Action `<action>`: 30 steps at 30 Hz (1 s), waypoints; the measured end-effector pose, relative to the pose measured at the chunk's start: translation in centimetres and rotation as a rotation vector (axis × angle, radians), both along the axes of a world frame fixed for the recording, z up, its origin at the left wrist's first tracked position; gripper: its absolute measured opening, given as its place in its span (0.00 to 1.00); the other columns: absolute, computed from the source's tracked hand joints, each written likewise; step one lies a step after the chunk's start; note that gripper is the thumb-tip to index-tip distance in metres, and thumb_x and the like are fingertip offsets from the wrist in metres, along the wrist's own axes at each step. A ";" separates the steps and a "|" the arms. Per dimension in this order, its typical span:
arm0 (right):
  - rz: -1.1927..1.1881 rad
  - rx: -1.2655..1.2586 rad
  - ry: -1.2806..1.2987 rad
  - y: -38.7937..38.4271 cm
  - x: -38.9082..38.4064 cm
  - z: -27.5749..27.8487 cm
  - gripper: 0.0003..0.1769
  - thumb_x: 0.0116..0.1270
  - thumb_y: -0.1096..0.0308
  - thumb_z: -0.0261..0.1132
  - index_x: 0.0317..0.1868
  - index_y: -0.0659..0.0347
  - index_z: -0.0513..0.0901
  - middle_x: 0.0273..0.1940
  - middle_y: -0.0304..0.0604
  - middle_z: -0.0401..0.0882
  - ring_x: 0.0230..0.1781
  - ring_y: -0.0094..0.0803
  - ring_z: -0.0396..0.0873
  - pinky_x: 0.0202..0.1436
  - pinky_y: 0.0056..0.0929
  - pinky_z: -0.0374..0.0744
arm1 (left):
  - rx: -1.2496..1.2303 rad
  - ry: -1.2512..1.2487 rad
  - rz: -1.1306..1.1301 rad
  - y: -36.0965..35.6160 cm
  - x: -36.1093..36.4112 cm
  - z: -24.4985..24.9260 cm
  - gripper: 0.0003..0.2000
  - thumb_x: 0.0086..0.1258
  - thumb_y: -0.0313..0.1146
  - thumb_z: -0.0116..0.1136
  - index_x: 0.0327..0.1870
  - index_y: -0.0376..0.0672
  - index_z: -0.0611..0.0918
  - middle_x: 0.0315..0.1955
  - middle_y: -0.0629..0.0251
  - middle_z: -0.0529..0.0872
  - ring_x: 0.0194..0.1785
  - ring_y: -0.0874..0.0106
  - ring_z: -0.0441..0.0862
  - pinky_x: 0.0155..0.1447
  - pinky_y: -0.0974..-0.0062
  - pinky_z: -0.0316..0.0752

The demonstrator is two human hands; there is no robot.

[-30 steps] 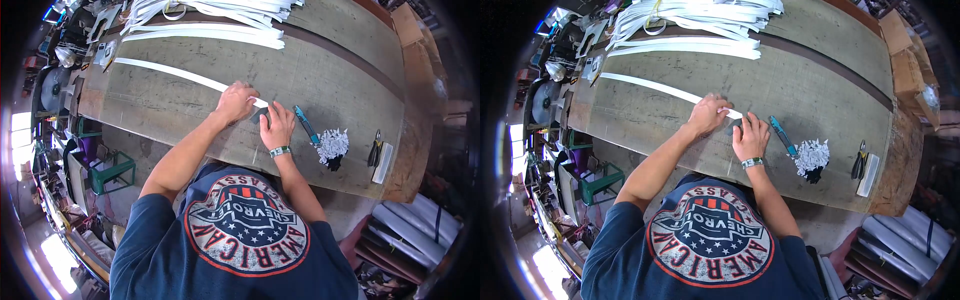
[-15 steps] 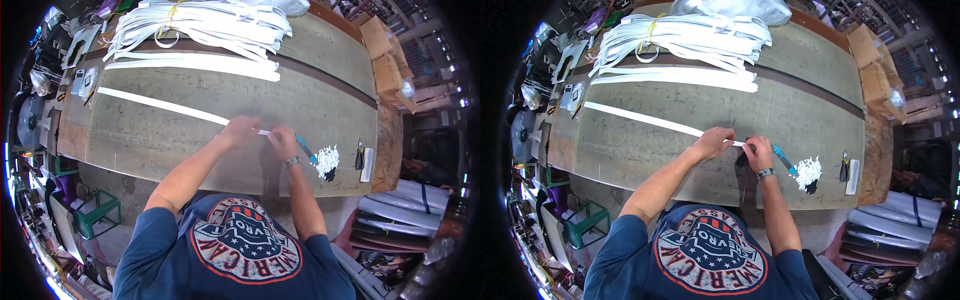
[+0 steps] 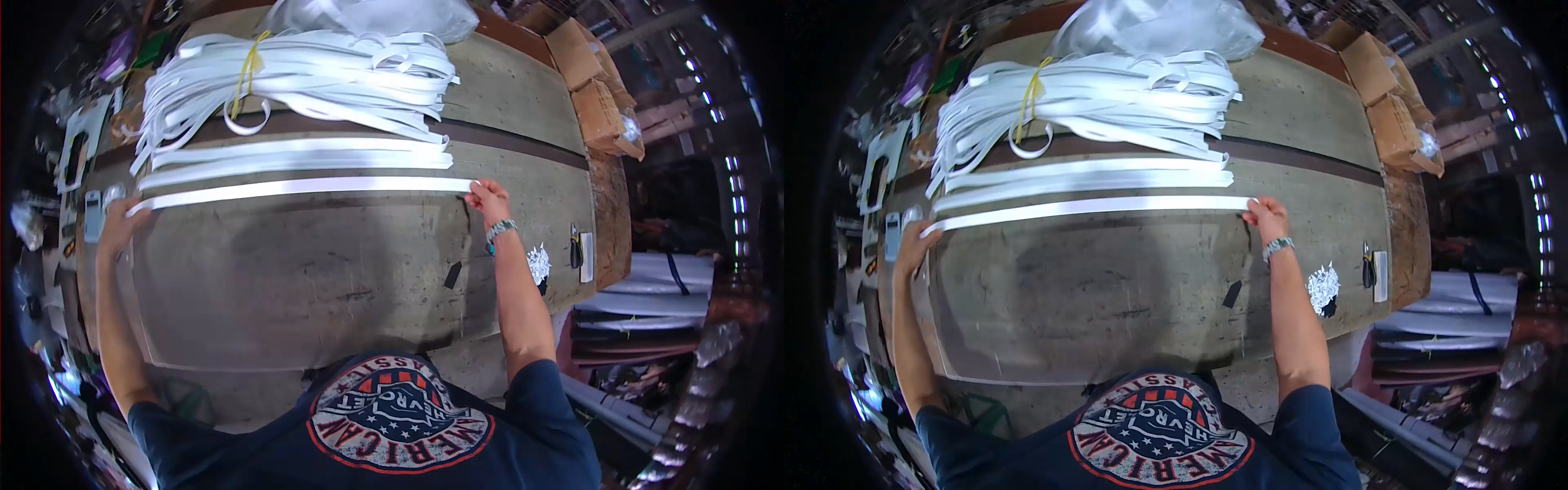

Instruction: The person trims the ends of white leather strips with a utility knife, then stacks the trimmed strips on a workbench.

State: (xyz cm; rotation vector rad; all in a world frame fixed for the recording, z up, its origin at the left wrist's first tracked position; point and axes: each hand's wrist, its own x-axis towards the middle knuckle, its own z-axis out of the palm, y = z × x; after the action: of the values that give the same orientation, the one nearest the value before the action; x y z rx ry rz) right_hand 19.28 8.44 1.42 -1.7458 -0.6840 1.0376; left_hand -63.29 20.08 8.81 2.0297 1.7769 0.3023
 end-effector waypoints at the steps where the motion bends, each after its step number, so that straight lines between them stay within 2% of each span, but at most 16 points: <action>1: -0.012 -0.003 -0.008 1.5 -0.7 -0.1 0.06 0.76 0.68 0.74 0.44 0.61 0.87 0.32 0.36 0.89 0.29 0.21 0.86 0.33 0.21 0.79 | 0.005 0.005 0.030 1.8 -2.8 -1.1 0.19 0.72 0.46 0.74 0.38 0.35 0.89 0.25 0.66 0.83 0.33 0.74 0.78 0.42 0.66 0.73; 3: -0.034 -0.002 -0.029 4.9 -1.9 -0.4 0.06 0.75 0.68 0.74 0.43 0.61 0.87 0.31 0.36 0.88 0.28 0.21 0.85 0.31 0.22 0.79 | -0.151 -0.126 0.100 5.2 -7.3 -3.9 0.17 0.75 0.45 0.72 0.37 0.35 0.89 0.28 0.65 0.84 0.36 0.73 0.79 0.44 0.67 0.73; 6: -0.033 -0.051 -0.042 8.0 -2.1 -2.1 0.06 0.74 0.69 0.75 0.42 0.61 0.87 0.31 0.35 0.88 0.27 0.21 0.85 0.28 0.22 0.79 | -0.076 0.060 0.142 8.4 -10.5 -8.1 0.16 0.78 0.43 0.70 0.43 0.35 0.89 0.37 0.64 0.87 0.42 0.73 0.80 0.47 0.68 0.73; 10: -0.106 -0.043 -0.096 8.0 -1.9 -5.2 0.07 0.76 0.68 0.74 0.48 0.63 0.90 0.32 0.34 0.88 0.27 0.21 0.85 0.29 0.22 0.79 | 0.135 -0.227 0.354 7.5 -8.5 -13.1 0.20 0.81 0.45 0.67 0.60 0.36 0.86 0.50 0.62 0.88 0.53 0.70 0.82 0.59 0.70 0.75; 12: -0.141 -0.003 0.013 7.6 -1.5 -5.2 0.10 0.79 0.67 0.72 0.53 0.64 0.90 0.35 0.36 0.90 0.28 0.22 0.85 0.31 0.23 0.80 | 0.230 -0.320 0.494 6.3 -6.2 -15.2 0.24 0.83 0.47 0.66 0.67 0.36 0.83 0.55 0.60 0.88 0.58 0.69 0.83 0.65 0.70 0.75; 13: -0.161 0.014 0.067 6.8 -1.5 -5.0 0.11 0.80 0.67 0.71 0.55 0.64 0.90 0.37 0.36 0.90 0.29 0.23 0.86 0.31 0.23 0.80 | 0.296 -0.345 0.573 5.7 -5.0 -15.6 0.25 0.84 0.49 0.66 0.67 0.35 0.84 0.56 0.58 0.89 0.60 0.69 0.84 0.67 0.70 0.75; 16: -0.186 0.036 0.113 5.8 -1.5 -4.4 0.14 0.83 0.67 0.68 0.60 0.66 0.89 0.42 0.38 0.91 0.30 0.25 0.87 0.35 0.24 0.82 | 0.437 -0.386 0.628 5.2 -3.0 -16.7 0.24 0.84 0.50 0.67 0.63 0.34 0.86 0.48 0.63 0.89 0.50 0.72 0.84 0.58 0.73 0.77; 17: -0.162 0.031 0.081 5.6 -1.5 -4.5 0.15 0.84 0.68 0.66 0.64 0.65 0.88 0.46 0.39 0.91 0.33 0.26 0.88 0.37 0.26 0.84 | 0.469 -0.281 0.639 5.3 -2.8 -16.9 0.25 0.83 0.50 0.67 0.62 0.33 0.87 0.47 0.61 0.90 0.48 0.70 0.85 0.56 0.71 0.79; 20: -0.212 -0.028 -0.028 4.7 -1.4 -4.6 0.15 0.84 0.68 0.65 0.64 0.62 0.89 0.47 0.39 0.91 0.35 0.25 0.89 0.39 0.26 0.85 | 0.473 -0.212 0.631 5.6 -3.2 -16.9 0.24 0.83 0.50 0.67 0.60 0.33 0.88 0.45 0.59 0.91 0.47 0.69 0.86 0.56 0.70 0.80; 21: -0.206 -0.012 -0.140 3.9 -1.3 -4.5 0.15 0.83 0.69 0.65 0.63 0.62 0.89 0.48 0.40 0.92 0.37 0.27 0.90 0.40 0.29 0.86 | 0.494 -0.209 0.609 5.8 -3.4 -17.1 0.23 0.83 0.49 0.67 0.59 0.32 0.88 0.44 0.58 0.92 0.46 0.69 0.86 0.55 0.70 0.80; 24: -0.138 0.175 -0.464 -0.2 -0.5 -4.7 0.14 0.82 0.69 0.66 0.61 0.64 0.88 0.47 0.45 0.92 0.39 0.34 0.91 0.43 0.34 0.86 | 0.506 -0.107 0.623 5.9 -3.5 -17.2 0.23 0.84 0.49 0.66 0.59 0.33 0.88 0.44 0.58 0.92 0.45 0.68 0.86 0.54 0.69 0.80; 25: -0.136 0.184 -0.655 -2.1 -0.3 -4.4 0.14 0.80 0.71 0.66 0.60 0.65 0.88 0.47 0.48 0.91 0.42 0.40 0.91 0.45 0.37 0.86 | 0.516 -0.069 0.595 5.9 -3.7 -17.2 0.23 0.84 0.48 0.66 0.59 0.33 0.88 0.45 0.57 0.92 0.46 0.68 0.86 0.55 0.69 0.80; 26: -0.134 0.195 -0.847 -4.0 -0.4 -3.6 0.14 0.78 0.72 0.66 0.60 0.66 0.88 0.46 0.52 0.90 0.44 0.46 0.90 0.48 0.41 0.86 | 0.528 -0.143 0.619 6.0 -3.7 -17.3 0.22 0.84 0.48 0.65 0.59 0.33 0.88 0.46 0.57 0.92 0.47 0.68 0.86 0.56 0.69 0.80; 28: -0.140 0.170 -1.055 -8.1 -0.5 -2.2 0.14 0.75 0.75 0.66 0.59 0.66 0.88 0.45 0.56 0.87 0.47 0.56 0.87 0.52 0.47 0.84 | 0.555 -0.295 0.666 6.0 -3.5 -17.5 0.22 0.85 0.48 0.64 0.59 0.34 0.88 0.47 0.56 0.92 0.49 0.67 0.86 0.57 0.69 0.79; 30: -0.151 0.102 -1.062 -12.3 0.0 -2.4 0.15 0.73 0.76 0.66 0.58 0.66 0.88 0.46 0.56 0.86 0.48 0.58 0.85 0.54 0.49 0.83 | 0.570 -0.268 0.695 5.5 -4.1 -17.5 0.25 0.85 0.49 0.63 0.64 0.32 0.86 0.51 0.52 0.91 0.52 0.64 0.87 0.62 0.67 0.79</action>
State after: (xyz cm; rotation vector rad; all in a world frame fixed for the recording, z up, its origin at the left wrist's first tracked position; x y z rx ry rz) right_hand 19.28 -3.84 -1.01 -2.1550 -1.1792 -0.1174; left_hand -67.34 25.58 -8.66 1.4813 2.3305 1.3468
